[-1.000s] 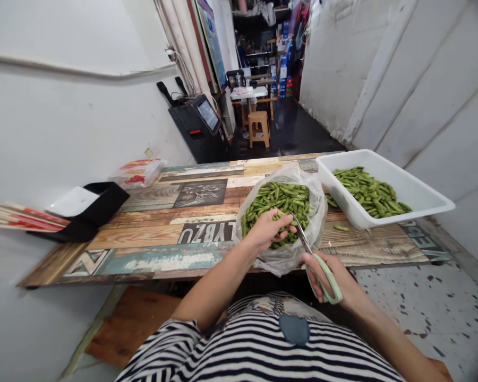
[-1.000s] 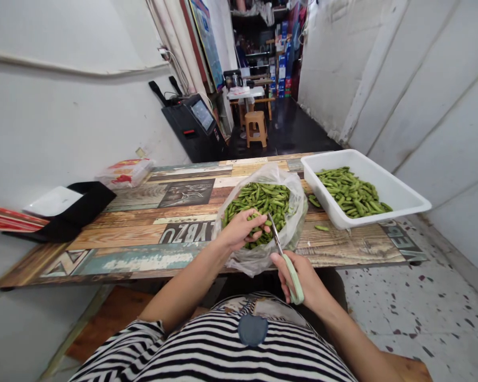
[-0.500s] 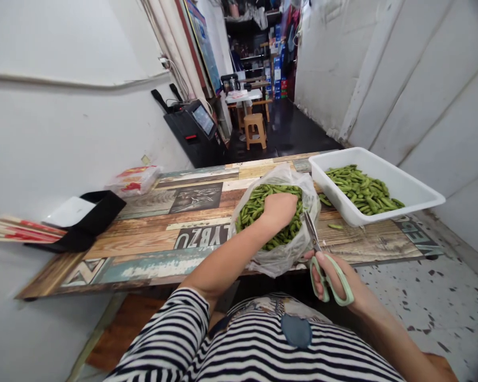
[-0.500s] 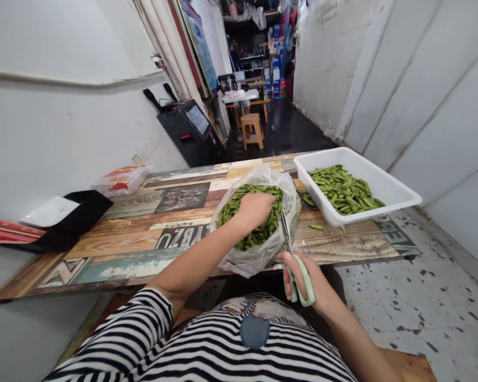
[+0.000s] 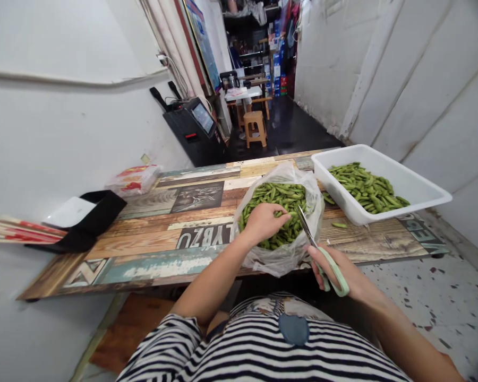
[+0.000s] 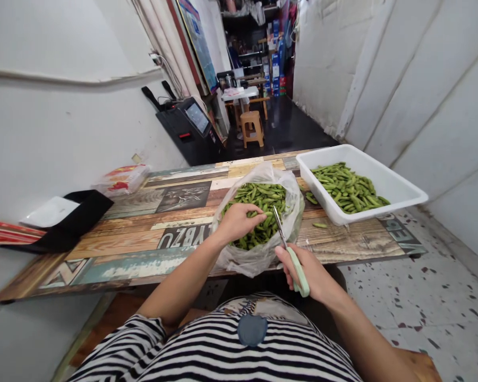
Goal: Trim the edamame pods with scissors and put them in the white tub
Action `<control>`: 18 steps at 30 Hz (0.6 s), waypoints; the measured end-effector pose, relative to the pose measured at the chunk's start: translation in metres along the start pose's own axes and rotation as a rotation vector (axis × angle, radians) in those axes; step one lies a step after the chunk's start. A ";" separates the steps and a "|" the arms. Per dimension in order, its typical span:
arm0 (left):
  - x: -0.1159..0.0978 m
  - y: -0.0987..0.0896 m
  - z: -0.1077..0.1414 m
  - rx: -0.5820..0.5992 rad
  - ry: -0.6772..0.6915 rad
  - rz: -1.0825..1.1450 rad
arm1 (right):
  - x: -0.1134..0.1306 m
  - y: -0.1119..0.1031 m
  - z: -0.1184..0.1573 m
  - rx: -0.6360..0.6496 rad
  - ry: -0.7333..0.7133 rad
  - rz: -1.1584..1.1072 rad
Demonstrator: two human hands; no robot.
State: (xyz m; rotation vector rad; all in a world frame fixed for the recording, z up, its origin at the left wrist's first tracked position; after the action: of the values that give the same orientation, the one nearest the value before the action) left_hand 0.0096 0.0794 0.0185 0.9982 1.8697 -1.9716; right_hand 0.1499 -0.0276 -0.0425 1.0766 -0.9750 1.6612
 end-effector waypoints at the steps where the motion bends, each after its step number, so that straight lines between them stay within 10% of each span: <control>1: 0.003 0.000 0.001 -0.015 -0.027 0.029 | 0.001 0.000 0.001 -0.001 -0.003 0.017; 18: 0.015 0.024 0.010 0.238 -0.170 0.473 | -0.003 0.007 -0.001 -0.053 0.059 0.005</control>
State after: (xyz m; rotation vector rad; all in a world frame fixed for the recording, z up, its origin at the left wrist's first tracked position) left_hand 0.0105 0.0702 -0.0103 1.1651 1.1915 -1.9347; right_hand 0.1439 -0.0292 -0.0468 0.9858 -0.9788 1.6533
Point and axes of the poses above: each hand's wrist, its own z-axis away from the middle knuckle, its own y-axis out of the palm, x = y × z, the point moved 8 cm from there along -z, towards the middle knuckle, and after that the axes turned 7 degrees about -z, right-handed, at the moved point
